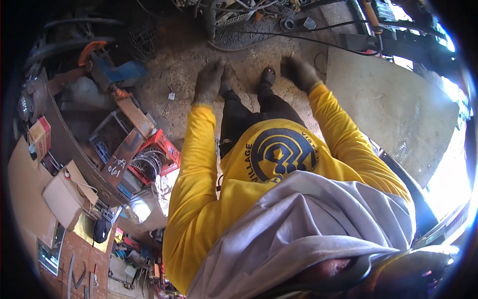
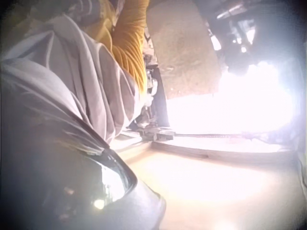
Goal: The person welds segments of a metal wire cage using a welding torch, then picks up a metal pipe and handles a curved metal hook.
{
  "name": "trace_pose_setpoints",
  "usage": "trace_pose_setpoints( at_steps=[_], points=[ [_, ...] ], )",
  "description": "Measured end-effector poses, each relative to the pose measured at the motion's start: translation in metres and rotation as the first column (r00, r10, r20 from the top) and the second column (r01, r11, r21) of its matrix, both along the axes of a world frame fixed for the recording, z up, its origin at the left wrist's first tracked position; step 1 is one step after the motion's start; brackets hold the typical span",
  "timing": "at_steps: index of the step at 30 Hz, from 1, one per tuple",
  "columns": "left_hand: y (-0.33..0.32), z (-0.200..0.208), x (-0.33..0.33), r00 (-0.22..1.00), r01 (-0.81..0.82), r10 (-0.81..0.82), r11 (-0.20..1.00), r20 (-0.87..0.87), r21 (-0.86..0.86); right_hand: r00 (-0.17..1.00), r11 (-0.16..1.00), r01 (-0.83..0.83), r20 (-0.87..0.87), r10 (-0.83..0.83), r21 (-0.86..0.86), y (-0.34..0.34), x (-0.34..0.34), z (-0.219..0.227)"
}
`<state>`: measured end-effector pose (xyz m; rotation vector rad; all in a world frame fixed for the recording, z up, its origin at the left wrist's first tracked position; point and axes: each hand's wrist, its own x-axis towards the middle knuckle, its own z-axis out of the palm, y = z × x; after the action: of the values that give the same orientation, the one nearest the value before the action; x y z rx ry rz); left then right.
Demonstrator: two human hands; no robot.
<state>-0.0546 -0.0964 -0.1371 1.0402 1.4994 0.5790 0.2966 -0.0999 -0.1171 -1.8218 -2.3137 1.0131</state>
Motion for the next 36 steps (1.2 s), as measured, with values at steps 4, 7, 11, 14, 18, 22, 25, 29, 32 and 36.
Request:
trace_pose_setpoints(
  at_steps=[4,7,11,14,18,22,25,29,32,36],
  points=[
    [-0.087,-0.055,-0.037,0.888,0.186,-0.303,0.924,-0.345,-0.334,0.813,0.845,-0.172,0.411,0.411,-0.506,-0.122,0.092,-0.075],
    [-0.169,-0.079,-0.084,0.73,0.503,-0.61,0.785,-0.309,-0.361,0.837,0.57,0.542,0.456,-0.302,-0.618,-0.206,0.132,-0.055],
    [-0.274,-0.126,-0.158,-0.041,0.931,-0.698,0.233,-0.715,-0.28,0.727,0.404,0.673,0.453,-0.516,-0.62,-0.176,0.101,-0.022],
    [-0.177,-0.066,-0.131,0.082,0.971,-0.813,0.196,-0.577,-0.137,0.749,0.592,0.605,0.129,-0.649,-0.532,-0.203,0.17,-0.092],
    [-0.161,-0.044,-0.171,0.539,0.501,-0.674,0.739,-0.506,-0.451,0.561,0.463,0.656,-0.026,-0.828,-0.597,-0.084,0.019,-0.019],
    [-0.097,-0.019,-0.137,0.678,0.454,-0.557,0.83,-0.48,-0.323,0.646,0.619,0.571,-0.17,-0.744,-0.538,-0.054,0.005,0.003],
    [-0.084,0.037,-0.085,0.949,0.097,-0.144,0.98,-0.282,-0.175,0.661,0.635,0.558,-0.177,-0.729,-0.534,-0.056,0.016,0.001],
    [-0.119,0.019,-0.093,0.833,0.312,-0.33,0.943,-0.445,-0.114,0.658,0.58,0.559,-0.109,-0.745,-0.593,-0.086,0.044,-0.024],
    [-0.165,-0.016,-0.08,0.599,0.508,-0.608,0.792,-0.522,-0.339,0.556,0.471,0.614,-0.075,-0.828,-0.633,-0.135,0.091,-0.045],
    [-0.22,-0.025,-0.058,0.481,0.483,-0.724,0.69,-0.495,-0.539,0.415,0.346,0.648,-0.066,-0.907,-0.679,-0.203,0.145,-0.074]
  ],
)
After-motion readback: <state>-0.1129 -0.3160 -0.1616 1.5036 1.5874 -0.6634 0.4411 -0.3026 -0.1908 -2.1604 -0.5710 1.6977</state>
